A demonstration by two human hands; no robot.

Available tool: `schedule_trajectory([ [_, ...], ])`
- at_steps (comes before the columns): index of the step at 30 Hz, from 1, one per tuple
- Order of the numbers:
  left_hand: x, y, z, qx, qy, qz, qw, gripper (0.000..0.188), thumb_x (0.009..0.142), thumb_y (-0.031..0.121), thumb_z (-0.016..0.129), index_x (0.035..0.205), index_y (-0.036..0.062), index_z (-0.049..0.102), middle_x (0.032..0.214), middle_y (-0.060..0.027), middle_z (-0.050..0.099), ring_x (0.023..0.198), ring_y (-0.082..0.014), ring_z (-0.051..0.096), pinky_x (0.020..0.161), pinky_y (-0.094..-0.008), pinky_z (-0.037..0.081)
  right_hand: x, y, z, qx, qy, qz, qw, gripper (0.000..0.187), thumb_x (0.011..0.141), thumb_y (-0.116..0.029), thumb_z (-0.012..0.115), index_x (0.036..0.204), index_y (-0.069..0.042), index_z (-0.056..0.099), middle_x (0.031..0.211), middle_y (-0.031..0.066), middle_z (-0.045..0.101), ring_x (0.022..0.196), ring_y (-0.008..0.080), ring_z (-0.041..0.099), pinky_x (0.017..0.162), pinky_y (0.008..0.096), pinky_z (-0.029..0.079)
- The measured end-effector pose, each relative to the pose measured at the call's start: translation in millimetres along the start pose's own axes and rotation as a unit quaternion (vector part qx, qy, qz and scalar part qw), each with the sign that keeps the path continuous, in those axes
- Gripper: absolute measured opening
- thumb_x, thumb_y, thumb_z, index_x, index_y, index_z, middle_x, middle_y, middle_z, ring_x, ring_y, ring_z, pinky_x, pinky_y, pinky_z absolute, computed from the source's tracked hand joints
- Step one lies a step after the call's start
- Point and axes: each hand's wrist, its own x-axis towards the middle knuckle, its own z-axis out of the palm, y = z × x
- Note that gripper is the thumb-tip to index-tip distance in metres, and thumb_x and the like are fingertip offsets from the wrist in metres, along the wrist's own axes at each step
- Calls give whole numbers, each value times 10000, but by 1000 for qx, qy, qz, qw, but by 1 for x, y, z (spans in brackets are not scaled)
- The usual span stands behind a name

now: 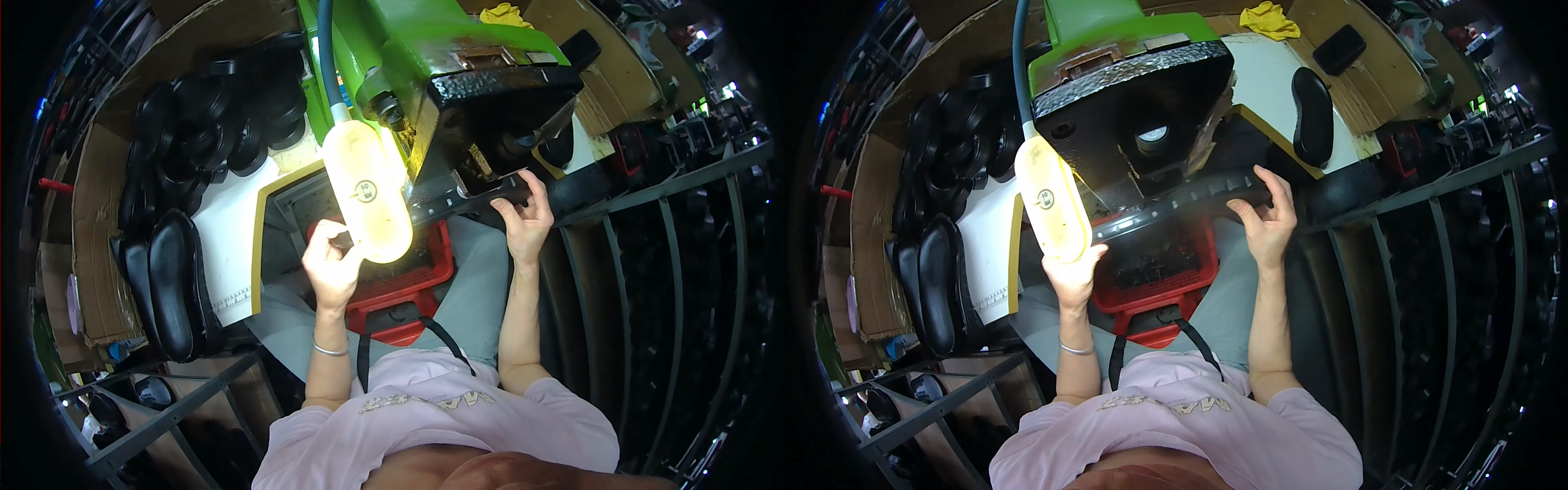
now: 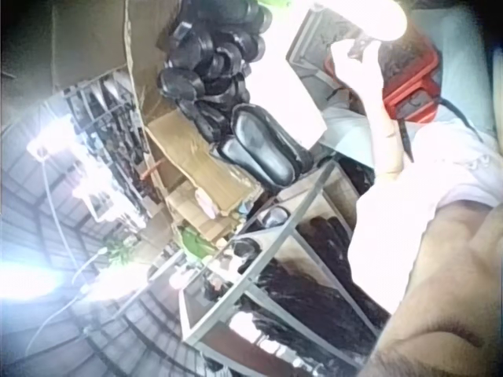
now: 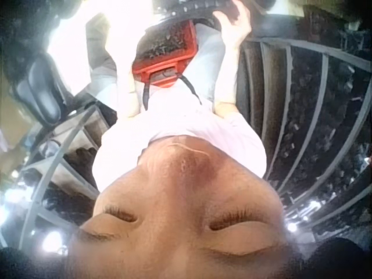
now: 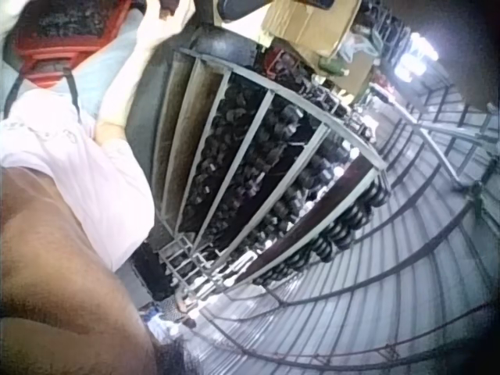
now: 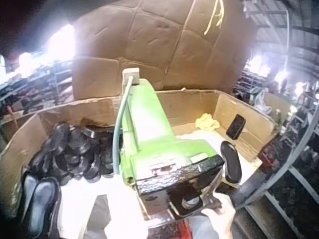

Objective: The person uses a green grinding machine to smooth the edges of black shoe soles. They repeatedly pick up soles from a red basket, press them against the spinning wheel, and place them on a nearby shelf. The person also retrieves new soles from a metal rack to continue the process.

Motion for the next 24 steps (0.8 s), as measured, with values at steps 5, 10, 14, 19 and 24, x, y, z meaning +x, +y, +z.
schedule_trajectory([
  [5, -16, -5, -25, -88, 53, -6, 995, 303, 716, -144, 713, 911, -3, 530, 900, -68, 555, 904, -186, 630, 837, -290, 503, -4, -11, 22, 35, -43, -33, 998, 562, 649, 140, 769, 1173, 34, 598, 1198, 115, 540, 957, 189, 627, 746, 282, 590],
  [10, -27, -32, -63, -129, 50, -12, 990, 283, 749, 41, 781, 870, 18, 526, 850, -52, 535, 860, -199, 624, 972, -403, 487, -14, -2, 48, -29, -51, -62, 996, 619, 514, 11, 871, 1097, -7, 663, 1107, 148, 653, 969, 242, 654, 839, 323, 541],
  [14, -23, -63, -93, -155, 35, -41, 986, 276, 732, 51, 791, 846, 28, 541, 830, -43, 566, 850, -184, 618, 1023, -452, 439, -16, -8, 70, -75, -74, -166, 981, 595, 496, -68, 901, 1037, -4, 661, 1027, 160, 670, 921, 277, 664, 800, 342, 538],
  [19, 3, -59, -59, 290, -133, -19, 948, 430, 725, 8, 768, 1124, -8, 608, 980, -110, 666, 915, -214, 644, 845, -330, 506, -17, -16, 84, -85, -98, -209, 969, 557, 522, -87, 898, 1007, 2, 641, 964, 148, 668, 844, 264, 664, 732, 323, 535],
  [24, 9, -13, 36, 271, -32, 205, 940, 585, 609, 122, 878, 1080, 4, 553, 986, -112, 625, 895, -224, 611, 799, -314, 486, -18, 13, 79, 10, -100, -96, 990, 505, 576, -40, 864, 1031, 12, 650, 981, 121, 678, 863, 220, 663, 751, 295, 524],
])
